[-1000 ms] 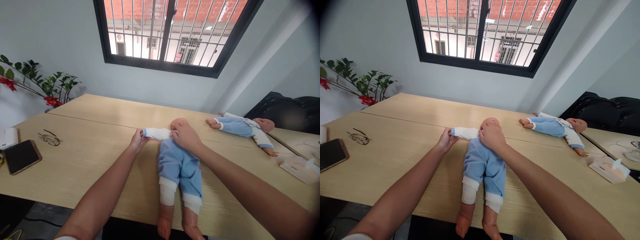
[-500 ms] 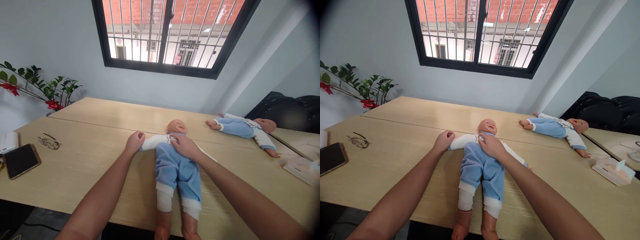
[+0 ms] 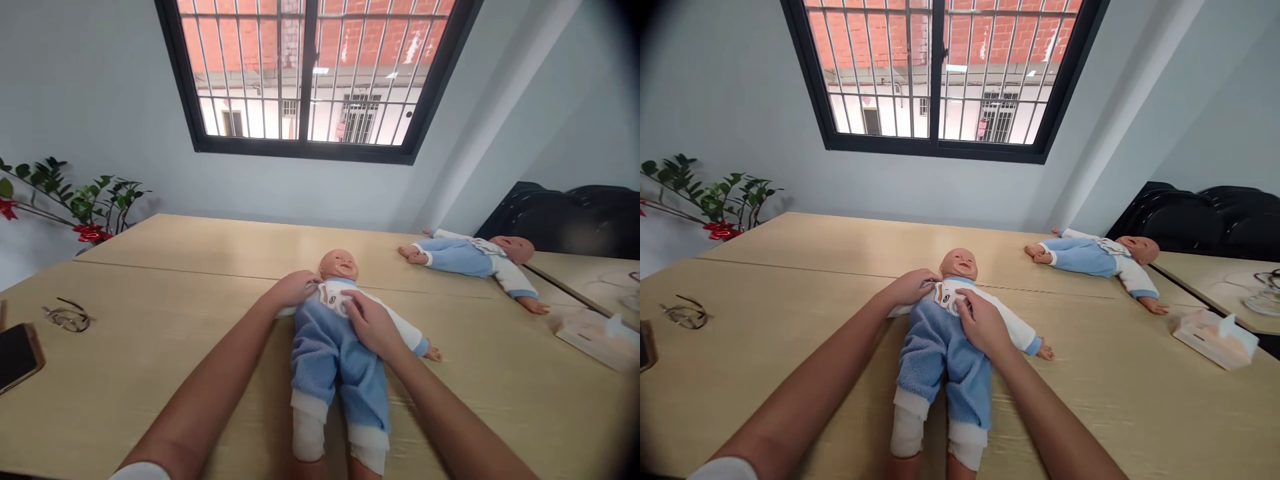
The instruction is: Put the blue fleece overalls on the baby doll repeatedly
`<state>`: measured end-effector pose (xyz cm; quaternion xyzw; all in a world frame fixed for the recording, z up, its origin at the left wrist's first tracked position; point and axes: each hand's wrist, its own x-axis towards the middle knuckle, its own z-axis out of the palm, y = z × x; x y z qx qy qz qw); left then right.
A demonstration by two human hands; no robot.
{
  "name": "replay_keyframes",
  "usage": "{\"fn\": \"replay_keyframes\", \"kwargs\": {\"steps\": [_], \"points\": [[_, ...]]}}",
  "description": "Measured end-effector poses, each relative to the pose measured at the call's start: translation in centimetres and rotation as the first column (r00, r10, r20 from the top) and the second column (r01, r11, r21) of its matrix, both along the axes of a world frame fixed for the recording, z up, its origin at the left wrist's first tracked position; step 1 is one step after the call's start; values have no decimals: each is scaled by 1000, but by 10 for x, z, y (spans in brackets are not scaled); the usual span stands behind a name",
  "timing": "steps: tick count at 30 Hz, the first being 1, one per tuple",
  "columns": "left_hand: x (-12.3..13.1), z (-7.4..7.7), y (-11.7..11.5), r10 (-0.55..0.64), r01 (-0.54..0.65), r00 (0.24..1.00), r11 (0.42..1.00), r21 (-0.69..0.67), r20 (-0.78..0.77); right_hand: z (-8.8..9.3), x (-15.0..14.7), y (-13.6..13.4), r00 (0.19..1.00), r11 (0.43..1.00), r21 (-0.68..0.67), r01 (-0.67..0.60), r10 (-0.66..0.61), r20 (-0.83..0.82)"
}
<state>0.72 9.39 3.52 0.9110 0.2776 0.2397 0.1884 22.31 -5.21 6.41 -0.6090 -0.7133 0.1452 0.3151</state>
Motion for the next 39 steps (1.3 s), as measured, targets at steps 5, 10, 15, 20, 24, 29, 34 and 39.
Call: {"fn": "replay_keyframes", "kwargs": {"steps": [5, 10, 15, 20, 24, 29, 34, 39], "points": [[-3, -7, 4, 59, -59, 998, 998, -4, 1, -22, 53, -17, 965, 996, -88, 0, -23, -260], [1, -1, -7, 160, -162, 985, 986, 32, 62, -19, 71, -28, 972, 965, -200, -170, 131, -195], [26, 25, -42, -8, -2, 996, 993, 117, 87, -14, 71, -32, 977, 951, -239, -197, 171, -125], [50, 33, -75, -187, 210, 971, 964, 163, -150, -21, 76, -31, 974, 978, -173, -118, 80, -213], [55, 28, -82, -88, 109, 990, 974, 200, -111, -26, 73, -28, 941, 995, -85, -58, 26, -337], [60, 23, -92, 9, 14, 997, 954, 298, -75, -29, 60, -26, 951, 977, 66, -205, 214, -224], [62, 25, -94, 112, -74, 984, 965, 250, -141, -36, 54, -24, 961, 996, 53, -73, 84, -263], [59, 29, -88, 58, -33, 992, 979, 203, -116, -41, 53, -23, 865, 999, 7, 47, -37, -501]]}}
